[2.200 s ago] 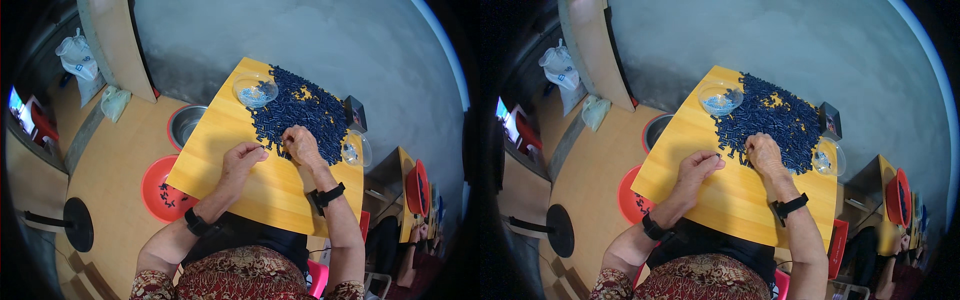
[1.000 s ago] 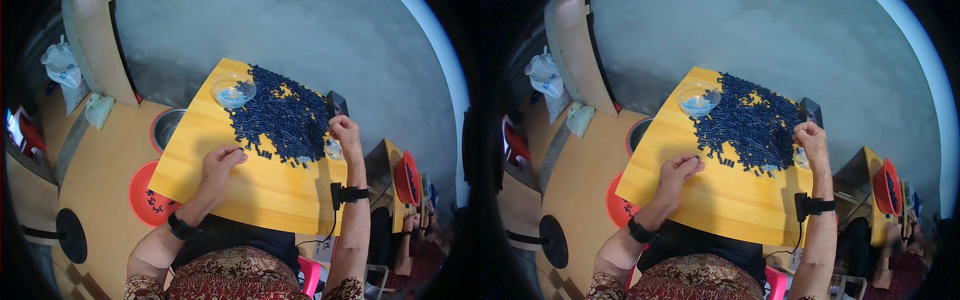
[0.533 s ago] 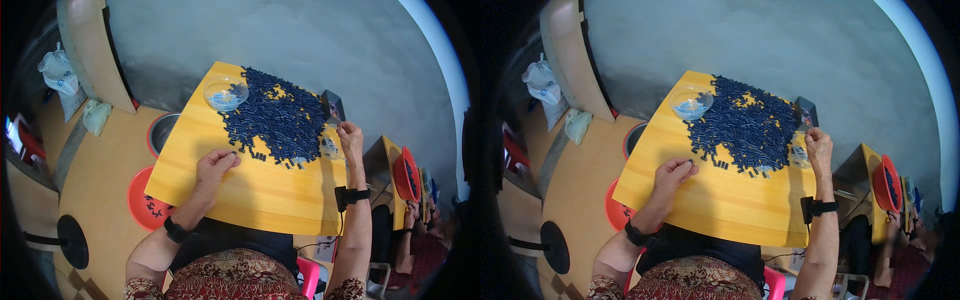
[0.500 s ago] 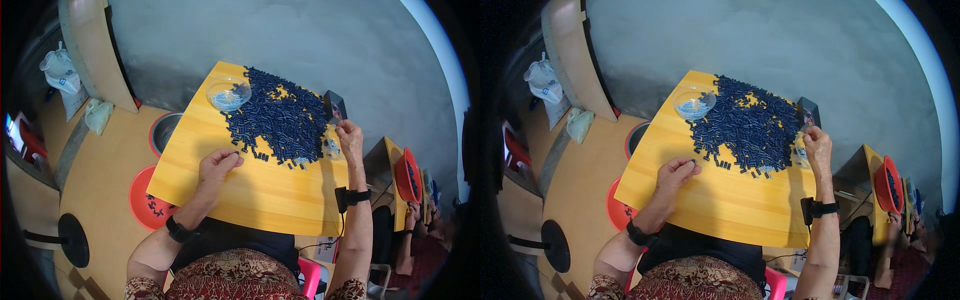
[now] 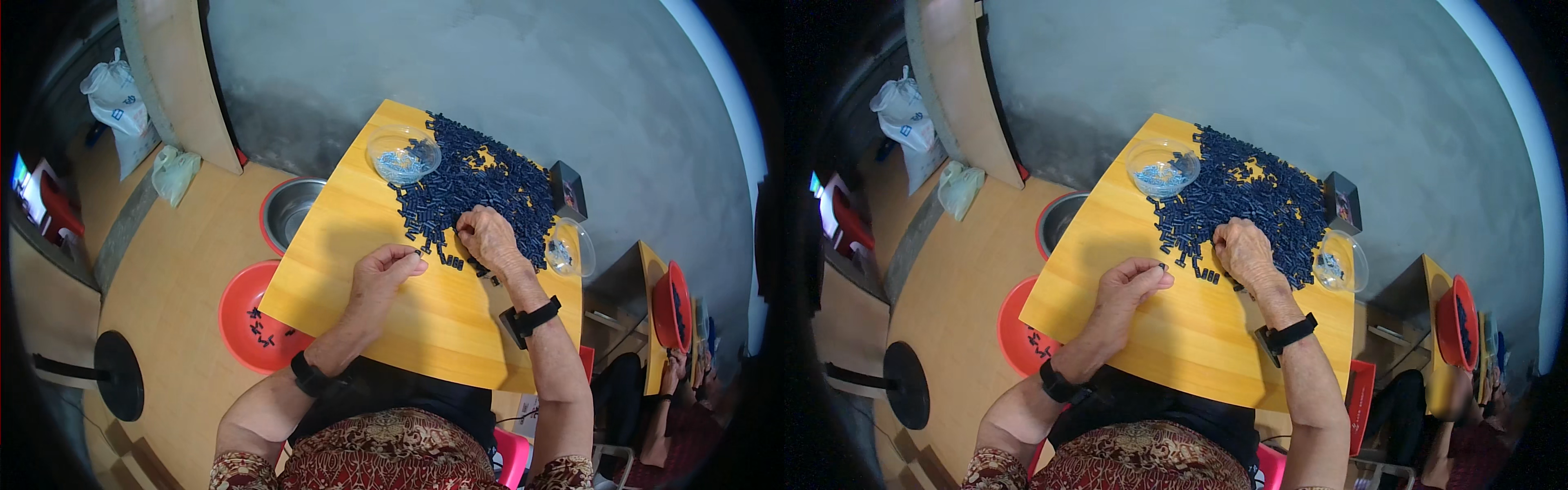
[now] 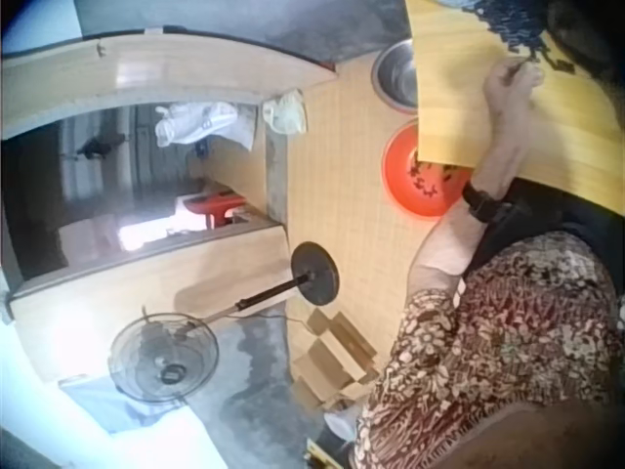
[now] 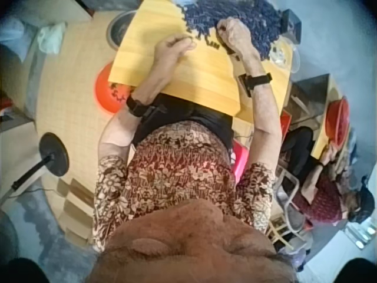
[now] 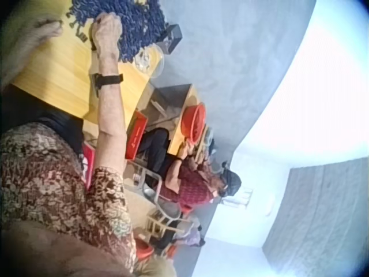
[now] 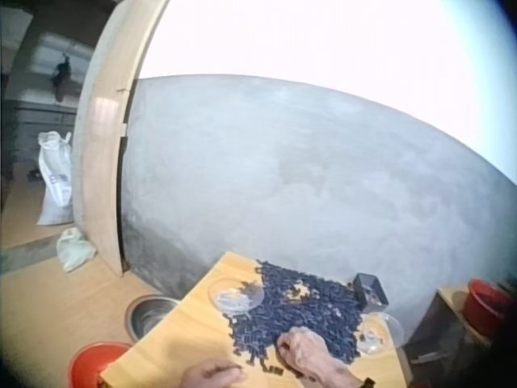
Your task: Picking up and sorting small black plastic components on a table.
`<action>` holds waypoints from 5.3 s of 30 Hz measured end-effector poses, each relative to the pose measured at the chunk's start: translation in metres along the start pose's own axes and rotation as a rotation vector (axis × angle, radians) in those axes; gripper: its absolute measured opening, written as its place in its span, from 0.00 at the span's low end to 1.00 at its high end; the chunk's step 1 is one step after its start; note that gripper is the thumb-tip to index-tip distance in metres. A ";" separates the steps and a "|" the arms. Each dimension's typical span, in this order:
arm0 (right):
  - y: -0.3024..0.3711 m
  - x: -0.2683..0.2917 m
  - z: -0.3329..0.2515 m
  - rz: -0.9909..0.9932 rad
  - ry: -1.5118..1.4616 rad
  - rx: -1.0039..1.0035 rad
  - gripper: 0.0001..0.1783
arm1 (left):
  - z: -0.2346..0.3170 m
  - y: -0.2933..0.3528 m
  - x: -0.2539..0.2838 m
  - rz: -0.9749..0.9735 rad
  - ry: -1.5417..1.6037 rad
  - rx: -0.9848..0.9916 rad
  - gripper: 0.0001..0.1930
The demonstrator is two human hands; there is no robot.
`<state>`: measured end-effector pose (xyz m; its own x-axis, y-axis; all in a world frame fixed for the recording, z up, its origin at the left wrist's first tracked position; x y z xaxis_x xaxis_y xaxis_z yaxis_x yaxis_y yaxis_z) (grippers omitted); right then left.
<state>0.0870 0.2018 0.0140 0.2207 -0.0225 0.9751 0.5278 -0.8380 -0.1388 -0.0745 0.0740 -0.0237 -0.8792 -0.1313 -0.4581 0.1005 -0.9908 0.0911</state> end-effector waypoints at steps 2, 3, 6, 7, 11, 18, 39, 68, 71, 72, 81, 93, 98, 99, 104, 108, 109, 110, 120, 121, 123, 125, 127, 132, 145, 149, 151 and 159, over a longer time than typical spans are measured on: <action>0.000 -0.007 0.000 -0.027 0.027 0.032 0.04 | -0.002 -0.001 0.000 0.004 0.045 -0.018 0.10; -0.001 -0.007 0.000 -0.030 0.026 0.036 0.04 | -0.002 0.000 0.001 0.008 0.046 -0.017 0.10; 0.000 -0.004 -0.002 -0.015 -0.016 0.037 0.04 | -0.001 0.000 0.002 -0.005 0.019 -0.016 0.10; 0.000 -0.003 -0.001 -0.001 -0.053 0.010 0.04 | -0.002 -0.001 0.002 -0.008 0.019 -0.012 0.10; -0.005 0.001 -0.009 -0.027 -0.165 -0.023 0.03 | -0.003 -0.001 0.002 0.002 0.026 0.000 0.09; -0.009 -0.016 -0.008 -0.039 -0.157 -0.001 0.07 | -0.004 -0.001 0.000 0.004 0.019 0.021 0.10; 0.109 0.027 -0.048 0.082 -1.499 -0.091 0.05 | 0.003 0.035 -0.041 -0.191 0.151 0.135 0.09; 0.137 0.018 -0.061 0.384 -1.486 -0.124 0.05 | -0.002 0.044 -0.053 -0.174 -0.062 -0.155 0.09; 0.139 0.019 -0.060 0.364 -1.446 -0.187 0.04 | -0.003 0.044 -0.052 -0.152 -0.111 -0.187 0.09; 0.139 0.020 -0.060 0.353 -1.423 -0.220 0.04 | -0.003 0.045 -0.053 -0.153 -0.111 -0.187 0.09; 0.144 0.023 -0.057 0.471 -1.171 -0.156 0.04 | -0.007 0.044 -0.054 -0.189 -0.100 -0.105 0.08; 0.147 0.031 -0.057 0.559 -1.137 -0.146 0.05 | -0.004 0.054 -0.065 -0.291 0.130 0.015 0.07; 0.145 0.036 -0.060 0.534 -1.011 -0.094 0.05 | -0.004 0.053 -0.062 -0.271 0.122 0.031 0.08; 0.146 0.041 -0.062 0.521 -0.921 -0.051 0.05 | -0.004 0.054 -0.062 -0.270 0.123 0.030 0.08; 0.146 0.050 -0.064 0.481 -0.831 -0.007 0.05 | -0.002 0.054 -0.063 -0.271 0.124 0.025 0.08; 0.145 0.051 -0.057 0.428 -0.900 -0.030 0.05 | -0.002 0.053 -0.062 -0.282 0.104 0.013 0.07; 0.145 0.050 -0.056 0.429 -0.900 -0.030 0.05 | -0.003 0.053 -0.063 -0.286 0.103 0.030 0.07; 0.146 0.047 -0.052 0.427 -1.062 -0.108 0.05 | -0.004 0.053 -0.063 -0.288 0.103 0.047 0.07; 0.146 0.036 -0.054 0.377 -1.537 -0.227 0.05 | -0.004 0.054 -0.063 -0.301 -0.021 0.013 0.06; 0.146 0.035 -0.054 0.375 -1.537 -0.227 0.05 | -0.005 0.054 -0.063 -0.297 -0.004 0.012 0.06; 0.146 0.034 -0.053 0.382 -1.526 -0.224 0.05 | -0.005 0.053 -0.062 -0.292 0.014 0.011 0.06; 0.146 0.033 -0.054 0.386 -1.526 -0.221 0.05 | -0.005 0.053 -0.063 -0.297 0.025 0.007 0.06; 0.146 0.033 -0.054 0.392 -1.525 -0.219 0.05 | -0.005 0.053 -0.062 -0.298 0.029 0.010 0.06; 0.146 0.034 -0.054 0.417 -1.472 -0.168 0.04 | -0.005 0.053 -0.063 -0.293 -0.010 -0.008 0.06; 0.148 0.045 -0.057 0.482 -0.833 0.044 0.04 | -0.008 0.052 -0.059 -0.292 0.035 0.016 0.07; 0.148 0.052 -0.064 0.542 -0.633 0.135 0.06 | -0.012 0.052 -0.058 -0.303 0.020 0.025 0.08; 0.151 0.051 -0.065 0.541 -0.599 0.154 0.06 | -0.016 0.052 -0.057 -0.303 0.004 0.047 0.08; 0.158 0.036 -0.057 0.539 -0.576 0.132 0.15 | -0.022 0.048 -0.057 -0.318 -0.016 0.095 0.07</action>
<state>0.1317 0.0373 0.0367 0.8430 -0.0903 0.5303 0.3128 -0.7197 -0.6198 -0.0091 0.0329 -0.0123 -0.8669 0.1852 -0.4628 -0.2231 -0.9744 0.0280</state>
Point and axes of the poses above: each hand's wrist, its own y-axis away from the middle knuckle, its own x-axis out of the back of the hand, z = x × y, the point moved 4 cm from there along -y, towards the middle knuckle, and after that the axes turned 2 degrees about -z, right-handed, at the moved point
